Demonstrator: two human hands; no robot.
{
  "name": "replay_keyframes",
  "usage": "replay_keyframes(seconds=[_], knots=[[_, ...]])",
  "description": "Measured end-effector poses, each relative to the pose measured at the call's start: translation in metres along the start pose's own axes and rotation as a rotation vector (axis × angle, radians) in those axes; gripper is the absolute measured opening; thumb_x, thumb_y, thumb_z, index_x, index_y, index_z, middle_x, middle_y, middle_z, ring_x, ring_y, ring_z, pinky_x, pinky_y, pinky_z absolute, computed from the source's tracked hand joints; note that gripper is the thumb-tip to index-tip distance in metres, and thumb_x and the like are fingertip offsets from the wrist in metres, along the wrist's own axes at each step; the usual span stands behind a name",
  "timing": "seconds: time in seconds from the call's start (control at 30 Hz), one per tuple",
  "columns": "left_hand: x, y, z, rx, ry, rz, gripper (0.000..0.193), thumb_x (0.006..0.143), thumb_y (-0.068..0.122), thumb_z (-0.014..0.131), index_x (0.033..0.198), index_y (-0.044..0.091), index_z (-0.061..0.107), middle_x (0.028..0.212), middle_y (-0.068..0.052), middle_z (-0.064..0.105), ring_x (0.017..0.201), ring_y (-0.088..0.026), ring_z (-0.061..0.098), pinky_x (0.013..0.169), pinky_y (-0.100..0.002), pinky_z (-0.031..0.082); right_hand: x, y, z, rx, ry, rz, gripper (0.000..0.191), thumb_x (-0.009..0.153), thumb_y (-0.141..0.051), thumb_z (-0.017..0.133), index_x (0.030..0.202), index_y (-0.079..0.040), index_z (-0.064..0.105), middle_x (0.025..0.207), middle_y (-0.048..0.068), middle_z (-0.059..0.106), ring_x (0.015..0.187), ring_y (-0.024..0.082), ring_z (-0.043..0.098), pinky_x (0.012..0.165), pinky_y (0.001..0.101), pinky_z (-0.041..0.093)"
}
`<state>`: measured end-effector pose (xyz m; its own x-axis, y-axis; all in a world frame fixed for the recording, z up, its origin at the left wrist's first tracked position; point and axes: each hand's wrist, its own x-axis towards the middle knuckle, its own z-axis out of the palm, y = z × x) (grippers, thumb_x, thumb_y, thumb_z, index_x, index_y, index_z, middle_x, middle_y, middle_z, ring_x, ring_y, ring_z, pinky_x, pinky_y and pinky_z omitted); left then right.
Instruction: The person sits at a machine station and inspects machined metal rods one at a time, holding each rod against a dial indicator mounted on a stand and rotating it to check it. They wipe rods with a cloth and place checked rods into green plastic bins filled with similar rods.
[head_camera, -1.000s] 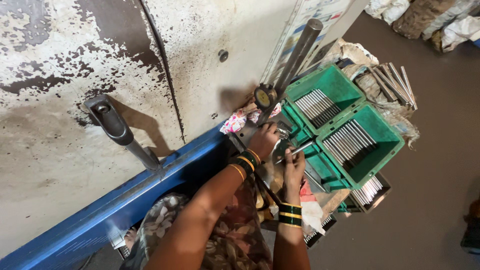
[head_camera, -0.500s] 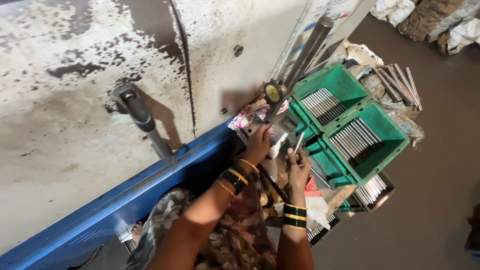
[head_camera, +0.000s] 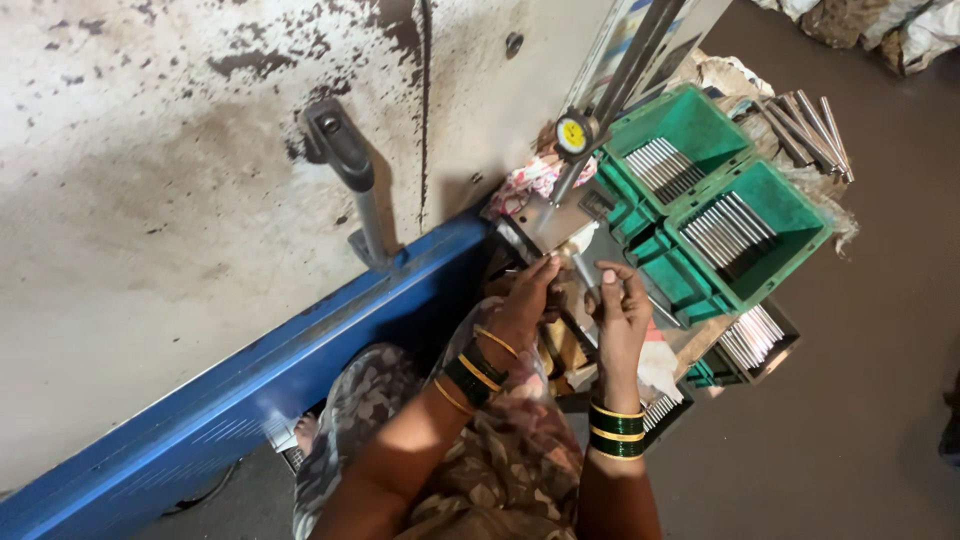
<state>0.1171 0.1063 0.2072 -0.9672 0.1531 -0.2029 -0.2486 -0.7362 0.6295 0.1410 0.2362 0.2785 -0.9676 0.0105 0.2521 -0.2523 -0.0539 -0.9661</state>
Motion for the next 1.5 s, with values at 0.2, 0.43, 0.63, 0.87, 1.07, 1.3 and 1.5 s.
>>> replay_keyframes(seconds=[0.2, 0.43, 0.63, 0.87, 1.07, 1.3, 1.5], knots=[[-0.018, 0.011, 0.016, 0.031, -0.005, 0.149, 0.026, 0.104, 0.035, 0.06, 0.1, 0.011, 0.066, 0.074, 0.007, 0.054, 0.063, -0.004, 0.049, 0.056, -0.022, 0.038, -0.006, -0.035, 0.022, -0.234, -0.003, -0.137, 0.012, 0.104, -0.012, 0.063, 0.112, -0.004, 0.06, 0.068, -0.007, 0.057, 0.057, 0.001, 0.05, 0.051, 0.0189, 0.036], [-0.021, 0.02, 0.028, 0.121, 0.056, 0.274, 0.031, 0.102, 0.037, 0.058, 0.102, 0.008, 0.068, 0.081, 0.007, 0.06, 0.072, -0.003, 0.053, 0.065, -0.021, 0.043, 0.0, -0.046, 0.024, -0.347, -0.014, -0.24, 0.012, 0.103, -0.005, 0.065, 0.114, -0.002, 0.061, 0.066, -0.006, 0.052, 0.059, 0.001, 0.045, 0.054, 0.0183, 0.033], [-0.018, 0.02, 0.032, 0.168, 0.071, 0.4, 0.034, 0.107, 0.035, 0.057, 0.101, 0.002, 0.067, 0.082, 0.003, 0.057, 0.076, -0.007, 0.049, 0.067, -0.024, 0.041, -0.001, -0.052, 0.027, -0.418, -0.008, -0.377, 0.012, 0.103, -0.003, 0.065, 0.114, -0.001, 0.063, 0.062, -0.006, 0.05, 0.056, 0.001, 0.047, 0.054, 0.0182, 0.035], [-0.026, 0.025, 0.036, 0.164, -0.014, 0.509, 0.028, 0.111, 0.029, 0.05, 0.099, 0.006, 0.062, 0.08, 0.007, 0.049, 0.075, -0.004, 0.043, 0.065, -0.024, 0.04, 0.002, -0.046, 0.03, -0.402, 0.014, -0.468, 0.01, 0.105, -0.001, 0.066, 0.115, 0.0, 0.063, 0.067, -0.006, 0.045, 0.061, 0.002, 0.038, 0.057, 0.0199, 0.029], [-0.032, 0.034, 0.039, 0.075, -0.054, 0.437, 0.026, 0.11, 0.028, 0.049, 0.1, 0.007, 0.062, 0.08, 0.007, 0.05, 0.074, -0.004, 0.044, 0.065, -0.023, 0.039, 0.005, -0.044, 0.03, -0.38, -0.057, -0.366, 0.012, 0.103, -0.002, 0.066, 0.115, -0.002, 0.064, 0.066, -0.008, 0.048, 0.06, 0.0, 0.041, 0.056, 0.0189, 0.031], [-0.06, 0.058, 0.043, 0.27, -0.061, 0.399, 0.034, 0.109, 0.037, 0.044, 0.099, 0.009, 0.061, 0.076, 0.004, 0.049, 0.068, -0.007, 0.042, 0.061, -0.025, 0.039, 0.003, -0.041, 0.037, -0.367, -0.078, -0.276, 0.015, 0.104, -0.006, 0.06, 0.119, -0.003, 0.061, 0.064, -0.009, 0.046, 0.057, 0.0, 0.04, 0.054, 0.0191, 0.029], [-0.065, 0.061, 0.045, 0.344, -0.027, 0.409, 0.038, 0.111, 0.039, 0.045, 0.101, 0.005, 0.061, 0.082, 0.001, 0.052, 0.075, -0.01, 0.045, 0.07, -0.029, 0.042, 0.001, -0.039, 0.036, -0.43, -0.075, -0.36, 0.018, 0.107, -0.006, 0.059, 0.125, -0.004, 0.062, 0.072, -0.007, 0.048, 0.064, 0.001, 0.042, 0.057, 0.0191, 0.034]])
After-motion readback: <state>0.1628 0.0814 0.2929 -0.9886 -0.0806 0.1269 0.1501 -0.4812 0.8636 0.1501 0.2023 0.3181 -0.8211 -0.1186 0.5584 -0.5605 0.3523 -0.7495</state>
